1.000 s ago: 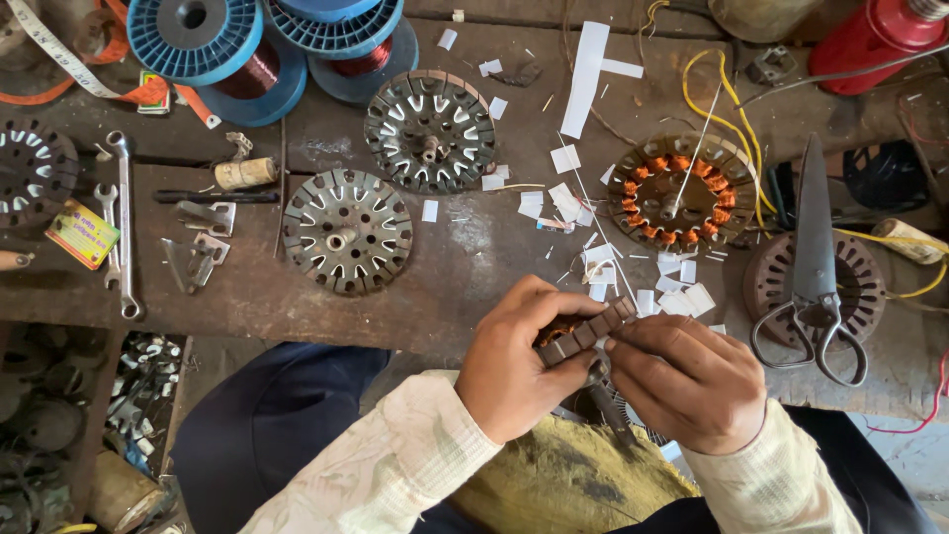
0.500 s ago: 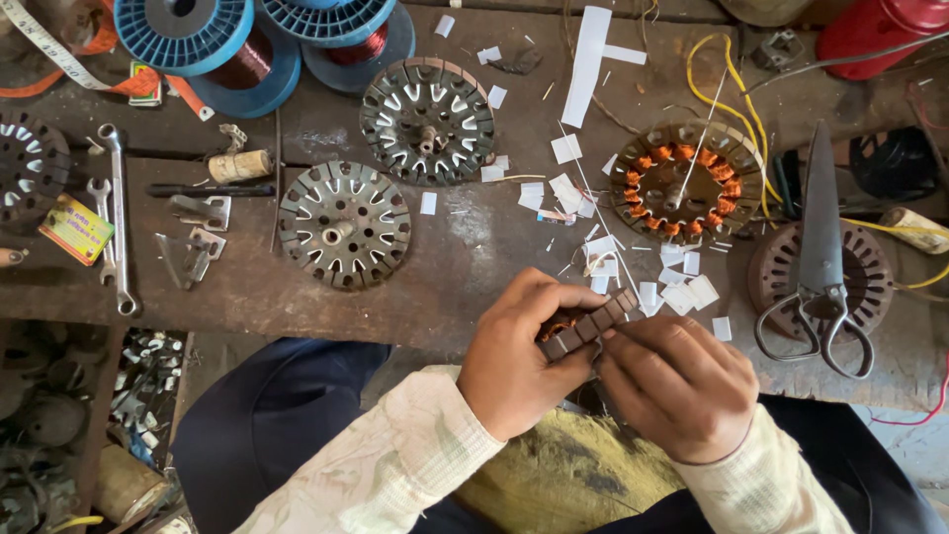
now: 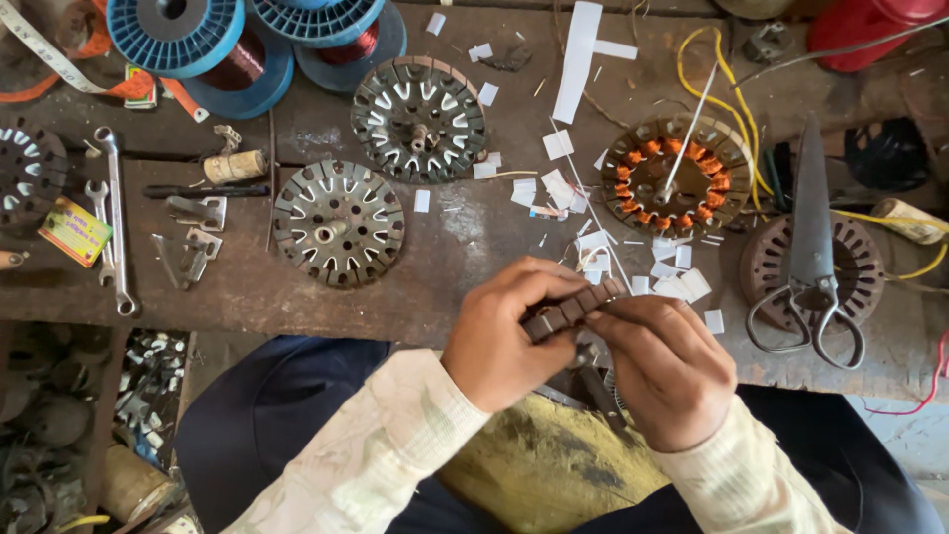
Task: The person inserts small white insulating paper pieces into the slots of a copper-wound rotor using fingers and shears. The person repeatedly cuts paper strips and places them into the rotor slots, working on multiple rotor units on a cluttered workbench.
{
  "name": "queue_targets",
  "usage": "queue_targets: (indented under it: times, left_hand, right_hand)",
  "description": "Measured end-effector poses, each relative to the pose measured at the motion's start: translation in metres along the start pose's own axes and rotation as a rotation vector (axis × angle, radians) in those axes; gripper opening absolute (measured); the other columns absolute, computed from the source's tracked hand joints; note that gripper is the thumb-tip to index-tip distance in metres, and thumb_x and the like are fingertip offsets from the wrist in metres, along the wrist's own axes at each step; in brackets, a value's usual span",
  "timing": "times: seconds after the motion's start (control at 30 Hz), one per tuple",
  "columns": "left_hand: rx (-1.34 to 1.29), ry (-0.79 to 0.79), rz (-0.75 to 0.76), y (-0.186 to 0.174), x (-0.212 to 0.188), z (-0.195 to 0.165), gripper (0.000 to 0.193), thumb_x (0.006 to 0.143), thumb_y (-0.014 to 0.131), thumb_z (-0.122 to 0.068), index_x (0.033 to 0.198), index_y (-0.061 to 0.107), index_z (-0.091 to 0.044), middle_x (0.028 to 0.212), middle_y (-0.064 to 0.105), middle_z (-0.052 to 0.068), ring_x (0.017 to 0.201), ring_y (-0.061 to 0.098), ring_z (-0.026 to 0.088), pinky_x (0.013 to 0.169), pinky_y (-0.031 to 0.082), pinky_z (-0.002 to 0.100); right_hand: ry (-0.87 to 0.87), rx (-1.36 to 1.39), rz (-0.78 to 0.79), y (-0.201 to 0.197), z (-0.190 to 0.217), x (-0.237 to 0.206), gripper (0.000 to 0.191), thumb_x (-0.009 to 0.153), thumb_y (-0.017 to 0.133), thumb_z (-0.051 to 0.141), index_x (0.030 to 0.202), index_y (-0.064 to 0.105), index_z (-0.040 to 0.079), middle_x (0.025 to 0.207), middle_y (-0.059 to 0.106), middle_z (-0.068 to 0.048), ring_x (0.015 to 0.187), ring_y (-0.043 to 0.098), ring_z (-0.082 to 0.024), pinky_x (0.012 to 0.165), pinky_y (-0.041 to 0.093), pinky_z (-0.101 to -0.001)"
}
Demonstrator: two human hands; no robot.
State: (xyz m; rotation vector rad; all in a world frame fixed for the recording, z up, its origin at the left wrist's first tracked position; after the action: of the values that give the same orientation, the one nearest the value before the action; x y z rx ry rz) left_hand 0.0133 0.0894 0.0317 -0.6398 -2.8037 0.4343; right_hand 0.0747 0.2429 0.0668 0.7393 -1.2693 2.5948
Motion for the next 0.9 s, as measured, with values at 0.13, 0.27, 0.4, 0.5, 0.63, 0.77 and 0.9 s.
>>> queue_targets:
  times: [0.13, 0.27, 0.4, 0.5, 0.63, 0.77, 0.9]
  left_hand:
    - [-0.059, -0.004, 0.033, -0.005, 0.008, 0.014, 0.037, 0.073, 0.079, -0.002, 0.109, 0.074, -0.004, 0.106, 0.074, 0.008, 0.096, 0.075, 0.02, 0.087, 0.059, 0.03]
    - [-0.227, -0.201, 0.105, -0.015, 0.016, 0.041, 0.038, 0.073, 0.086, -0.009, 0.109, 0.075, -0.005, 0.098, 0.077, 0.003, 0.088, 0.072, 0.014, 0.081, 0.059, 0.029]
    - [-0.346, -0.121, 0.146, -0.02, 0.02, 0.053, 0.042, 0.074, 0.091, -0.017, 0.111, 0.075, -0.004, 0.105, 0.076, 0.002, 0.095, 0.072, 0.011, 0.086, 0.058, 0.028]
    - [-0.476, -0.301, 0.179, -0.016, 0.015, 0.063, 0.04, 0.073, 0.09, -0.017, 0.107, 0.076, -0.003, 0.098, 0.075, 0.004, 0.081, 0.072, 0.014, 0.072, 0.061, 0.032]
    - [-0.336, -0.056, 0.149, -0.02, 0.015, 0.054, 0.038, 0.077, 0.09, -0.018, 0.109, 0.075, -0.003, 0.107, 0.075, 0.005, 0.097, 0.071, 0.013, 0.087, 0.058, 0.03]
    - [-0.288, 0.005, 0.14, -0.019, 0.014, 0.048, 0.038, 0.077, 0.091, -0.02, 0.108, 0.076, -0.004, 0.108, 0.076, 0.006, 0.098, 0.072, 0.016, 0.089, 0.058, 0.031]
    - [-0.265, 0.022, 0.125, -0.019, 0.011, 0.046, 0.038, 0.077, 0.09, -0.02, 0.107, 0.075, -0.004, 0.111, 0.076, 0.008, 0.099, 0.074, 0.017, 0.089, 0.058, 0.031]
  right_hand:
    - [0.035, 0.065, -0.009, 0.004, -0.008, 0.003, 0.024, 0.076, 0.077, -0.009, 0.098, 0.076, 0.001, 0.1, 0.073, -0.011, 0.094, 0.07, -0.025, 0.082, 0.057, -0.035]
    - [0.107, 0.14, -0.002, 0.003, -0.019, 0.0, 0.031, 0.077, 0.083, 0.004, 0.107, 0.075, 0.0, 0.108, 0.073, -0.014, 0.099, 0.071, -0.025, 0.085, 0.057, -0.0337]
    - [0.246, 0.171, -0.068, 0.012, -0.036, -0.005, 0.029, 0.087, 0.08, 0.007, 0.113, 0.072, 0.0, 0.115, 0.072, -0.015, 0.106, 0.071, -0.023, 0.092, 0.055, -0.0318]
    - [0.322, 0.391, -0.035, 0.033, -0.042, -0.014, 0.04, 0.091, 0.076, 0.01, 0.128, 0.066, -0.003, 0.123, 0.069, -0.016, 0.114, 0.066, -0.021, 0.1, 0.052, -0.0314]
    - [0.597, 0.861, 0.004, 0.055, -0.051, -0.032, 0.047, 0.093, 0.073, 0.013, 0.135, 0.06, -0.004, 0.118, 0.068, -0.01, 0.108, 0.065, -0.014, 0.095, 0.052, -0.0273]
    - [0.514, 0.689, 0.009, 0.055, -0.052, -0.033, 0.046, 0.088, 0.079, 0.012, 0.129, 0.064, -0.005, 0.114, 0.069, -0.009, 0.103, 0.065, -0.013, 0.092, 0.053, -0.027]
    - [0.521, 0.643, 0.024, 0.053, -0.052, -0.031, 0.044, 0.086, 0.081, 0.013, 0.125, 0.066, -0.003, 0.108, 0.073, -0.007, 0.098, 0.067, -0.012, 0.089, 0.055, -0.027]
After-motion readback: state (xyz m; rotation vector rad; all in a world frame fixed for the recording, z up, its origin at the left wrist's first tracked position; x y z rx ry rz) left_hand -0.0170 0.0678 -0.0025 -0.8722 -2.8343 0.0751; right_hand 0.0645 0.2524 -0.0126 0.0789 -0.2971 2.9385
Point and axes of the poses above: each hand's wrist, its own x-axis towards the middle knuckle, its own y-axis out of the palm, z = x × y, the point moved 4 cm from there along x, towards the middle knuckle
